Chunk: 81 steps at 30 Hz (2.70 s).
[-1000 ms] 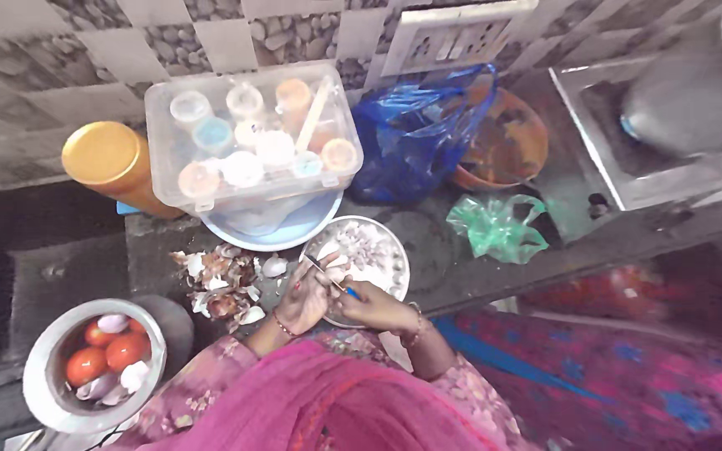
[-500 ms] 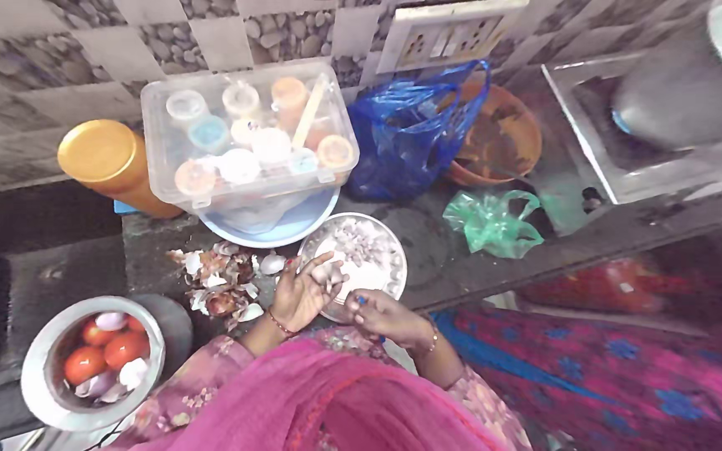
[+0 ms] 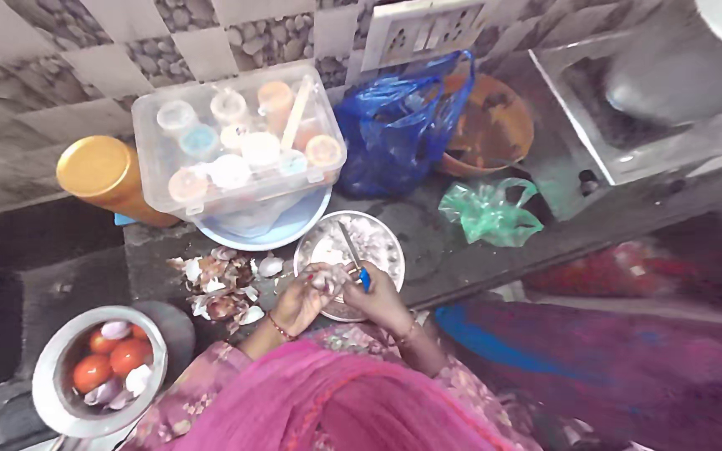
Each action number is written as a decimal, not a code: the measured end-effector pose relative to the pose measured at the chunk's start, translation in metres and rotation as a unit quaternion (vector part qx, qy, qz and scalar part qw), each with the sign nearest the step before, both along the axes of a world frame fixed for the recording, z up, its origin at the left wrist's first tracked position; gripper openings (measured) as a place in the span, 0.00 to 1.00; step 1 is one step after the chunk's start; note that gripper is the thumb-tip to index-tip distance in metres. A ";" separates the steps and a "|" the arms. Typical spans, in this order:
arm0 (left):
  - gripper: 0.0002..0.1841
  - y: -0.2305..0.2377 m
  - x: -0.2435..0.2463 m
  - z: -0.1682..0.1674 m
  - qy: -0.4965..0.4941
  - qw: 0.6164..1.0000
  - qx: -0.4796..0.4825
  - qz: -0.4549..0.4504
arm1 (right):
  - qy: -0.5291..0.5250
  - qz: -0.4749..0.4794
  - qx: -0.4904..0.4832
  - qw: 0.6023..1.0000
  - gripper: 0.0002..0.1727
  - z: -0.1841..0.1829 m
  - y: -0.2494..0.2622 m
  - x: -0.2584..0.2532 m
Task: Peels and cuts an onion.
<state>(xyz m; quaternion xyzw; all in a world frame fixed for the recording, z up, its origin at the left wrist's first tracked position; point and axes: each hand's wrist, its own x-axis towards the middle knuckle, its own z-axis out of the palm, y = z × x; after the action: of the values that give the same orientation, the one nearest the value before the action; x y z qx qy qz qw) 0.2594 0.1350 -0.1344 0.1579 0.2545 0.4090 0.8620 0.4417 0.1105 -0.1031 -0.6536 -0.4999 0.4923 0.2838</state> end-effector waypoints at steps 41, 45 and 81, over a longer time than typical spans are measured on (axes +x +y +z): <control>0.18 0.026 0.026 -0.002 0.262 0.952 0.160 0.001 | 0.167 -0.020 -0.047 0.985 0.14 -0.021 0.020 0.004; 0.19 0.027 0.028 -0.008 0.264 0.949 0.174 0.009 | 0.141 -0.021 -0.041 0.989 0.15 -0.021 0.021 0.003; 0.19 0.059 0.047 -0.009 0.270 0.950 0.158 0.006 | 0.040 -0.008 -0.016 0.999 0.20 -0.020 0.051 0.013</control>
<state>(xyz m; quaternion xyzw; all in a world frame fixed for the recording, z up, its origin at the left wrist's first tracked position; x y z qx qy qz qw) 0.3060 0.1940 -0.1431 0.3955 0.4110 0.3914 0.7222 0.4543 0.1617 -0.1227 -0.6420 -0.4751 0.5234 0.2972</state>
